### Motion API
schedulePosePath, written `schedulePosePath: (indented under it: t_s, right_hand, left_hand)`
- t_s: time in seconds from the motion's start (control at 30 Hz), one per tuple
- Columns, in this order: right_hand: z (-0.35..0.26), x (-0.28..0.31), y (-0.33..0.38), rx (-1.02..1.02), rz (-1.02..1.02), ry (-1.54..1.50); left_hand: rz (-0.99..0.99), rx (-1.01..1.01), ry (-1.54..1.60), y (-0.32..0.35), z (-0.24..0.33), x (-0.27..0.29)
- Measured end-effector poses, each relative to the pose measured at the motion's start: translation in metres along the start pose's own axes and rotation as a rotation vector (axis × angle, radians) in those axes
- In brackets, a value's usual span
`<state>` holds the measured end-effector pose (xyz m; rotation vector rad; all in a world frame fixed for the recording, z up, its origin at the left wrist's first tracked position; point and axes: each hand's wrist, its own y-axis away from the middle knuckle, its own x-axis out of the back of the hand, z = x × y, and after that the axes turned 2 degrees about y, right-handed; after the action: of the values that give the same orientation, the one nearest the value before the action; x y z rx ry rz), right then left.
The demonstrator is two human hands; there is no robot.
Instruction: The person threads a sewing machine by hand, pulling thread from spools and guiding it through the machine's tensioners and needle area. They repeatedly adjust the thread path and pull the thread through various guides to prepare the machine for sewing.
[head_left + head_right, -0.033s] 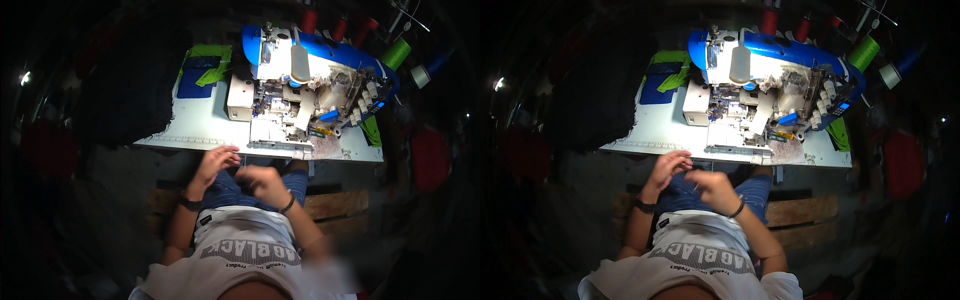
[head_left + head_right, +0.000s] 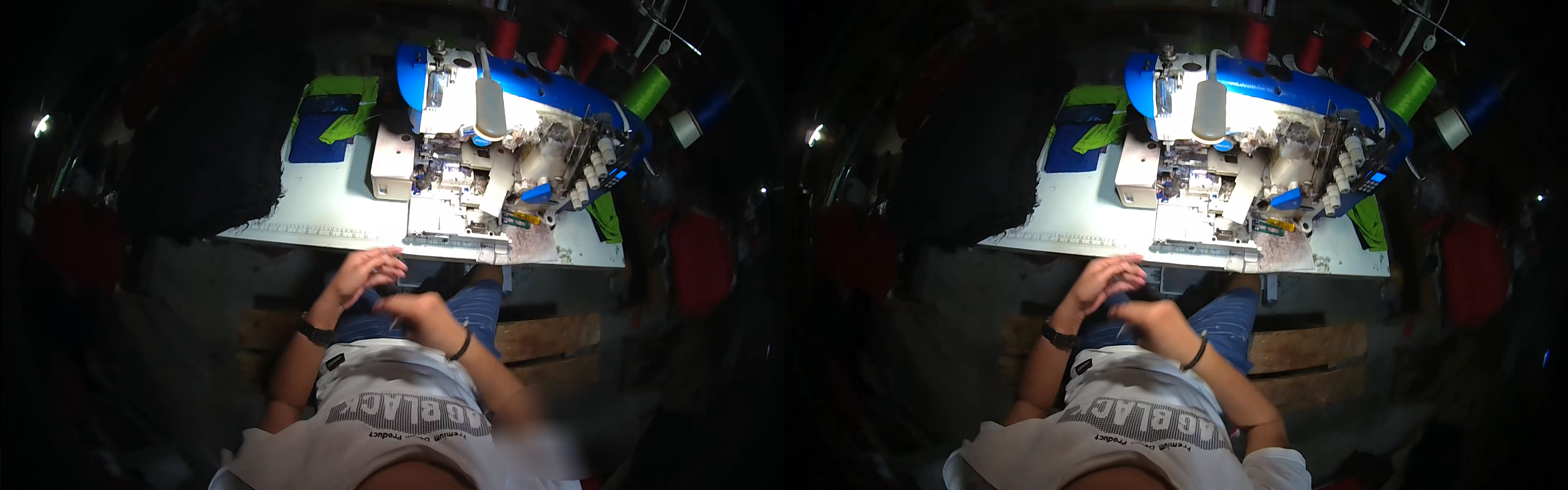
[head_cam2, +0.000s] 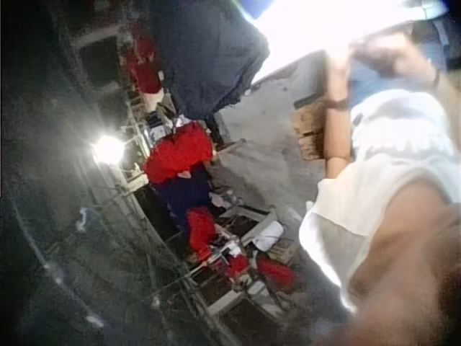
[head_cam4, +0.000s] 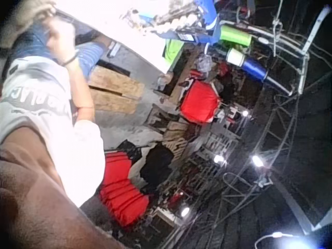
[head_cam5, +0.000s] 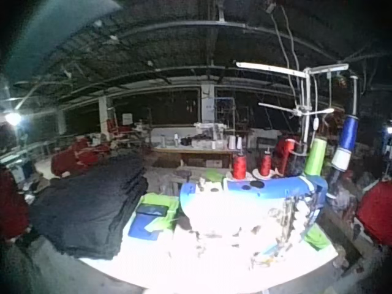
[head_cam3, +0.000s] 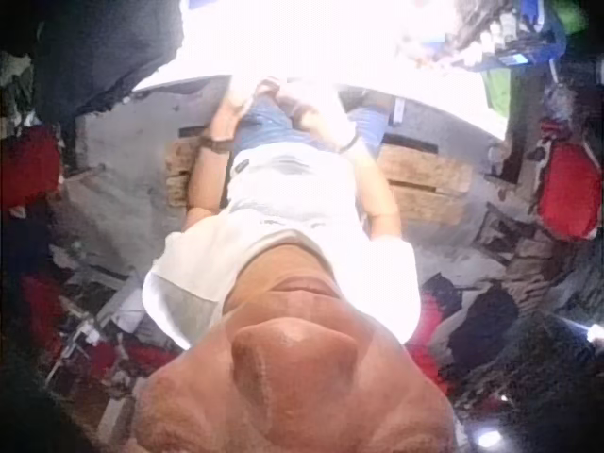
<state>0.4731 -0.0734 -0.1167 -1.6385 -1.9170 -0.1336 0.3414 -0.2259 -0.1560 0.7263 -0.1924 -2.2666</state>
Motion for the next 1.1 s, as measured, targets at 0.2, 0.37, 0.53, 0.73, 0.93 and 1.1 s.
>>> schedulePosePath:
  t_s: [0.2,0.37,0.53,0.73,0.93,1.1]
  right_hand:
    - [0.044,-0.023,0.046,-0.247,-0.033,-0.311]
    - [0.069,0.033,-0.01,-0.517,0.374,-1.006]
    - [0.089,0.057,-0.067,-0.256,0.311,-1.581]
    - [0.03,0.014,-0.029,0.03,0.258,-0.041]
    - [0.001,-0.04,0.037,-0.055,-0.36,0.126]
    - [0.043,0.006,0.034,-0.416,0.238,-0.759]
  left_hand:
    - [-0.152,-0.176,-0.155,0.013,0.016,0.003]
    - [-0.481,-0.568,-0.907,0.072,0.041,-0.048]
    - [-0.873,-0.503,-0.952,0.102,0.049,-0.08]
    - [-0.049,-0.387,0.053,0.026,0.036,-0.007]
    - [-0.095,-0.125,-0.131,-0.012,0.023,-0.026]
    - [-0.319,-0.334,-0.681,0.053,0.073,-0.048]
